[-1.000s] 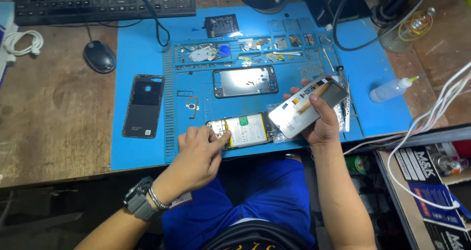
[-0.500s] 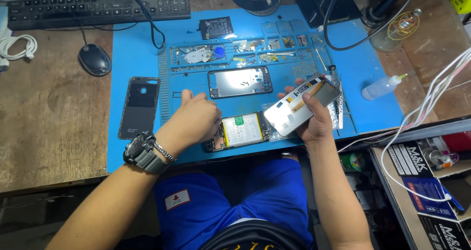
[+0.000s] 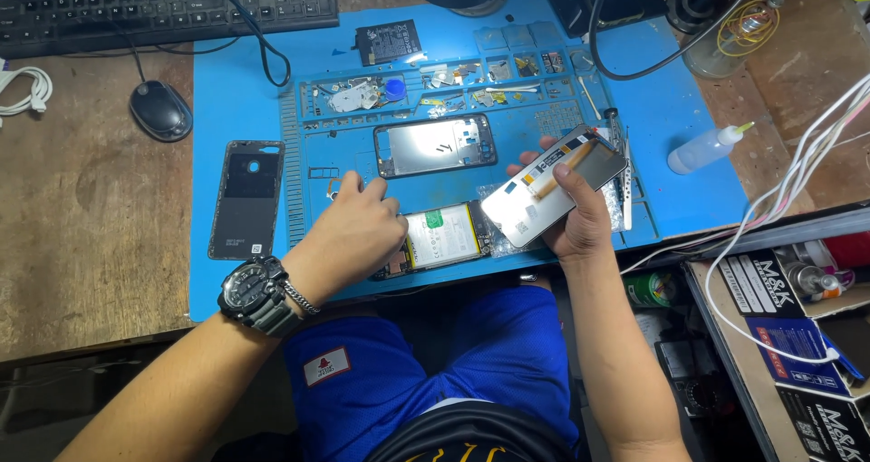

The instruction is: Connecting a new replacement screen to a mobile phone motherboard and testing the connection

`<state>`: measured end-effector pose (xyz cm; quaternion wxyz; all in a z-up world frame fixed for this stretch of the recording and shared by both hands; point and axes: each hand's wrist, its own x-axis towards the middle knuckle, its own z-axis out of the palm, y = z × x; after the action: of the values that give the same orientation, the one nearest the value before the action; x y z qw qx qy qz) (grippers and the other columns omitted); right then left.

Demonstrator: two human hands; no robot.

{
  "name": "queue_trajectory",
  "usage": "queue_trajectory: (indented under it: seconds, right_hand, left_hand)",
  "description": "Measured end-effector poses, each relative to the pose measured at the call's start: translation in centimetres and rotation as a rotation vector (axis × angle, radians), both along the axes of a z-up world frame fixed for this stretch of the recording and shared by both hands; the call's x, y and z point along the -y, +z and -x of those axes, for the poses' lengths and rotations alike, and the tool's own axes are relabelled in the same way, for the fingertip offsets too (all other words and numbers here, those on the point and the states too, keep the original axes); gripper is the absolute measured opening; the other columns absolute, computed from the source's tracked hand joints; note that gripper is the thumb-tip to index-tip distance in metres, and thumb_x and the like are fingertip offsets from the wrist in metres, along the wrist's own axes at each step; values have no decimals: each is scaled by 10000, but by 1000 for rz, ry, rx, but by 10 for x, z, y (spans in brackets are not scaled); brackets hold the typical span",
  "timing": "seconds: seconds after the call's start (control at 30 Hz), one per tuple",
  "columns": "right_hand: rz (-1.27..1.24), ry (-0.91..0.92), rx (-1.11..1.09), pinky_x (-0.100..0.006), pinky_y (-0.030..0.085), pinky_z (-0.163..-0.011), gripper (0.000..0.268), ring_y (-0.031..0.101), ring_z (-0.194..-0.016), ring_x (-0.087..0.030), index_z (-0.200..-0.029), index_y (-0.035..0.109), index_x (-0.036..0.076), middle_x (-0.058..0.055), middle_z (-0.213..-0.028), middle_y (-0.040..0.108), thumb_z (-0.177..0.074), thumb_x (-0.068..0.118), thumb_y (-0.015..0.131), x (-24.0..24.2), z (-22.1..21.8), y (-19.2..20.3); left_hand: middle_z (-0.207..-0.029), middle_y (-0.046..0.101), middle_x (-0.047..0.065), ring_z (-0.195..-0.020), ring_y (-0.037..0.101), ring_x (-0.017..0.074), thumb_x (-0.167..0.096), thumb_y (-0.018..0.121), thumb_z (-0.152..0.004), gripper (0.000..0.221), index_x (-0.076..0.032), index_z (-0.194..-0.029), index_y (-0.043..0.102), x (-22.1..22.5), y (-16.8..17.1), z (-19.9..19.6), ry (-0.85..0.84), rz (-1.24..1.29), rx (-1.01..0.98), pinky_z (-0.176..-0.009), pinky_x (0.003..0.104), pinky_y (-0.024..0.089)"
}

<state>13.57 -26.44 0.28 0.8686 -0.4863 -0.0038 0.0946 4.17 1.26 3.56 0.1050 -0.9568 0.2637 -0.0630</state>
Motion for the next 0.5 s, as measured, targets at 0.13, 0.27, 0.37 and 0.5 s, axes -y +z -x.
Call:
queue_trajectory:
  seconds: [0.13,0.27,0.37,0.5]
  right_hand:
    - [14,7,10,-577,561,-1022,571,746,-1065,-364,-1271,665,120,-180,-1114,747,-739,300,771,0,1,1]
    - [0,0,9,-580,559,-1020,566,747,-1062,-365,-1264,669,122,-180,-1109,750,-733,286,778,0,1,0]
    - [1,3,-5,-577,555,-1027,576,745,-1068,-365,-1269,665,120,-183,-1120,746,-730,288,782,0,2,1]
    - [1,15,-15,-572,549,-1039,595,742,-1072,-369,-1283,658,124,-183,-1125,743,-725,287,784,1,1,0]
  left_hand:
    - [-758,741,86,-816,640,265,-201,737,-878,113,-139,-797,783,-2,2,-5,-34,-22,16,-788,434,454]
    - [-759,742,59,-820,649,250,-222,719,-886,147,-159,-770,786,0,7,-12,15,14,-75,-763,426,488]
    - [-765,740,52,-827,656,246,-233,703,-888,154,-163,-782,789,0,8,-15,109,61,-150,-738,425,513]
    - [-799,748,64,-847,671,249,-245,699,-879,157,-128,-849,800,-3,10,-17,184,118,-230,-767,431,556]
